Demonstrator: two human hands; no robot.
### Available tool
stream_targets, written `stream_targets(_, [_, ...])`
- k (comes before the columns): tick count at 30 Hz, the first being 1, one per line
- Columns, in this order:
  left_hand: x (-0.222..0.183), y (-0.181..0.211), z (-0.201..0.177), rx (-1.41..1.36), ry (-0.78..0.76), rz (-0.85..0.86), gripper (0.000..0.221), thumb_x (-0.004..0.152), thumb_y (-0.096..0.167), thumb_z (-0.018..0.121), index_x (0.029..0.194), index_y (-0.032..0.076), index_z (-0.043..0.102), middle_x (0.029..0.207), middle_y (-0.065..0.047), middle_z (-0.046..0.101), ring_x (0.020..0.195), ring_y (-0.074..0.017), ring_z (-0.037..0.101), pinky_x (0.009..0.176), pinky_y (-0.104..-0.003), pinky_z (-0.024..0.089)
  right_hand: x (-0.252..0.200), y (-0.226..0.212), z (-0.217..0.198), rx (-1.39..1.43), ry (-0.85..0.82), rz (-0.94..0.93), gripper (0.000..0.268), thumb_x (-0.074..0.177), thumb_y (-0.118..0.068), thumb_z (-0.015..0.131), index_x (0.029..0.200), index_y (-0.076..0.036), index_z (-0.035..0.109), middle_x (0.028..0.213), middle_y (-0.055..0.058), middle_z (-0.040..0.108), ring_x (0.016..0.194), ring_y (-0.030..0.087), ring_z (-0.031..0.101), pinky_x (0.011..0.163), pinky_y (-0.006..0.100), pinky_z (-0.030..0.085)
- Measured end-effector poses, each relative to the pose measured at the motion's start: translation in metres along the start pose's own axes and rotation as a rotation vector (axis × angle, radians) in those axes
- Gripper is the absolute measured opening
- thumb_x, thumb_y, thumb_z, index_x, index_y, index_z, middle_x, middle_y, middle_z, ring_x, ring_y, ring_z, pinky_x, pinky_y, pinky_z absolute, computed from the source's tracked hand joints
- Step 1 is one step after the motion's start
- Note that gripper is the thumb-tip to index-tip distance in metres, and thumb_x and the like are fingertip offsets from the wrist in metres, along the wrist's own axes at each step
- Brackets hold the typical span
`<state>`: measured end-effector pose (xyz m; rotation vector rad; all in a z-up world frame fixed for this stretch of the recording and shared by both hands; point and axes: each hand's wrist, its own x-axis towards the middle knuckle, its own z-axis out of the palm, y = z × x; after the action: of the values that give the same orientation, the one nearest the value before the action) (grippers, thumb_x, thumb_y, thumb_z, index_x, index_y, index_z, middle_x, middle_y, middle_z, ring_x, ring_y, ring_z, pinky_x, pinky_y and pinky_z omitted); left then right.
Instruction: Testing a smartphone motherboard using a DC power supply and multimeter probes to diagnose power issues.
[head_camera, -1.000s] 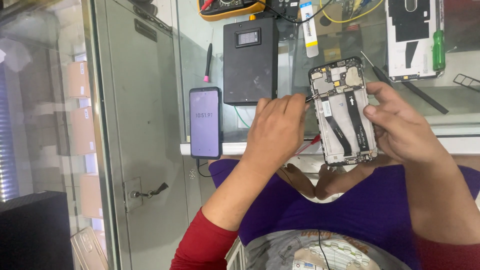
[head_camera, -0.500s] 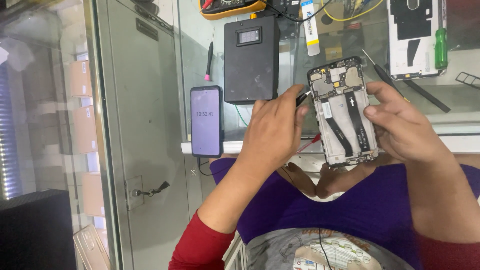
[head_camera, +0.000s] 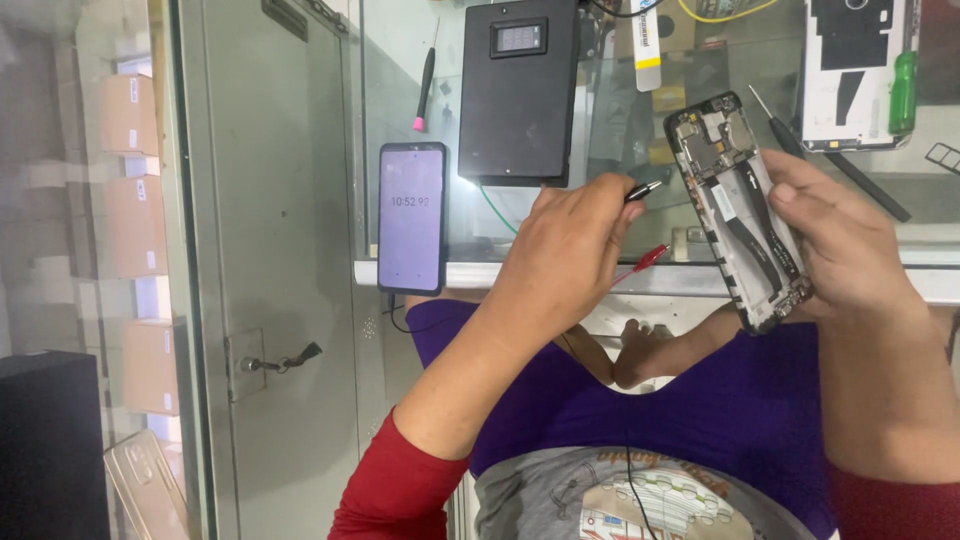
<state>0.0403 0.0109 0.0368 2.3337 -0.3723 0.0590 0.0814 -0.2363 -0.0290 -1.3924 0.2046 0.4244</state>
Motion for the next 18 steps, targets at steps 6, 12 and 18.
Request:
stream_targets(6, [0.000,0.000,-0.001,-0.007,0.015,0.015,0.010,0.107,0.012,0.047,0.105,0.003,0.051,0.079,-0.009,0.060,0.070,-0.0332,0.058,0.077,-0.044,0.043,0.005,0.009,-0.006,-0.012,-0.025,-0.009,0.050,0.103,-0.014,0.052,0.151,-0.001,0.051,0.138,0.013,0.064,0.112,0.016,0.065,0.098,0.026,0.054])
stream_targets(12, [0.001,0.002,0.001,-0.001,-0.001,0.001,0.013,0.107,0.012,0.045,0.096,0.006,0.049,0.074,-0.007,0.057,0.066,-0.0308,0.056,0.077,-0.043,0.041,0.008,0.014,-0.006,0.044,-0.004,0.006,0.049,0.099,-0.016,0.055,0.147,-0.002,0.054,0.140,0.011,0.064,0.114,0.016,0.066,0.100,0.026,0.055])
stream_targets(18, [0.002,0.000,0.006,0.067,0.024,0.007,0.013,0.103,0.006,0.048,0.091,0.006,0.047,0.073,-0.008,0.060,0.069,-0.0343,0.059,0.073,-0.043,0.039,0.010,0.015,-0.006,0.062,0.000,0.081,0.045,0.103,-0.012,0.050,0.148,-0.008,0.052,0.141,0.008,0.063,0.115,0.016,0.065,0.099,0.027,0.054])
